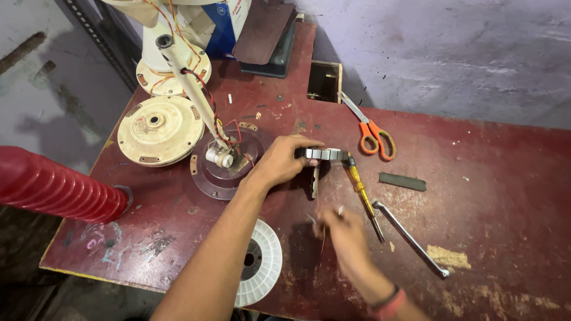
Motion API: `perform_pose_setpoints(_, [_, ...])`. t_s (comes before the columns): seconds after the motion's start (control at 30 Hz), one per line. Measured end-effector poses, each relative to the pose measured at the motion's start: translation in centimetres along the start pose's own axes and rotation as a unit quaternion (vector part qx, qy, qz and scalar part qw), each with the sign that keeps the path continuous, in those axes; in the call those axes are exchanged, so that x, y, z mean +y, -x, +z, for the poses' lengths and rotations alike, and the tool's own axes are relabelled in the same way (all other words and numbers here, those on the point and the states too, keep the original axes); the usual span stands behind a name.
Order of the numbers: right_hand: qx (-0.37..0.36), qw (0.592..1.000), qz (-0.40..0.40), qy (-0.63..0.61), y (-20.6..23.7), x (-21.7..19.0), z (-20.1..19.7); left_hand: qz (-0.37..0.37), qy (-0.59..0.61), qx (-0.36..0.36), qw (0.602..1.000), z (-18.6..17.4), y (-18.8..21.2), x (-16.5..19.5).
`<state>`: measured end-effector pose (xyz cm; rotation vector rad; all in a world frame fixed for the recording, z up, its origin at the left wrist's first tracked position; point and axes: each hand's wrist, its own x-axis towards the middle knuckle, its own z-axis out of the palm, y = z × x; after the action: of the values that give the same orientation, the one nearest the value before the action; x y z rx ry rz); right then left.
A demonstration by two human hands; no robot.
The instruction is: The person uses a screwdriver to adjust a metal rotor component on a workbench, then winds copper wire around the rotor slots by hand. The person rotates the rotor and continues winding the wire into the slots.
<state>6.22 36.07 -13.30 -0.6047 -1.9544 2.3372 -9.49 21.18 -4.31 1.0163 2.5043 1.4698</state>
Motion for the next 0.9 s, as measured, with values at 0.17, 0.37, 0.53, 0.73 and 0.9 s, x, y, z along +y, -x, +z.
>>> perform_pose_setpoints(0.17, [-0.042,0.99,0.122,0.051,5.6,2.5,-2.4,-0.007,-0.006,-0.011,1.0,-0.4,-0.4,0.3])
perform_pose_setpoints(0.37, [-0.087,0.982,0.128,0.105,4.8,0.6,-2.6,-0.036,-0.006,-0.032,0.999,-1.0,-0.4,0.4])
perform_pose_setpoints(0.53, [-0.03,0.998,0.029,0.042,1.0,-3.2,0.1,-0.011,-0.001,-0.029,1.0,-1.0,0.0,0.4])
perform_pose_setpoints(0.73, [-0.05,0.996,-0.052,0.051,-2.3,-6.3,2.5,-0.011,0.007,-0.027,1.0,-0.6,0.4,0.3])
perform_pose_setpoints(0.9, [-0.074,0.995,-0.065,0.027,-3.4,-7.1,3.4,0.004,0.007,-0.018,1.0,-0.6,0.3,0.0])
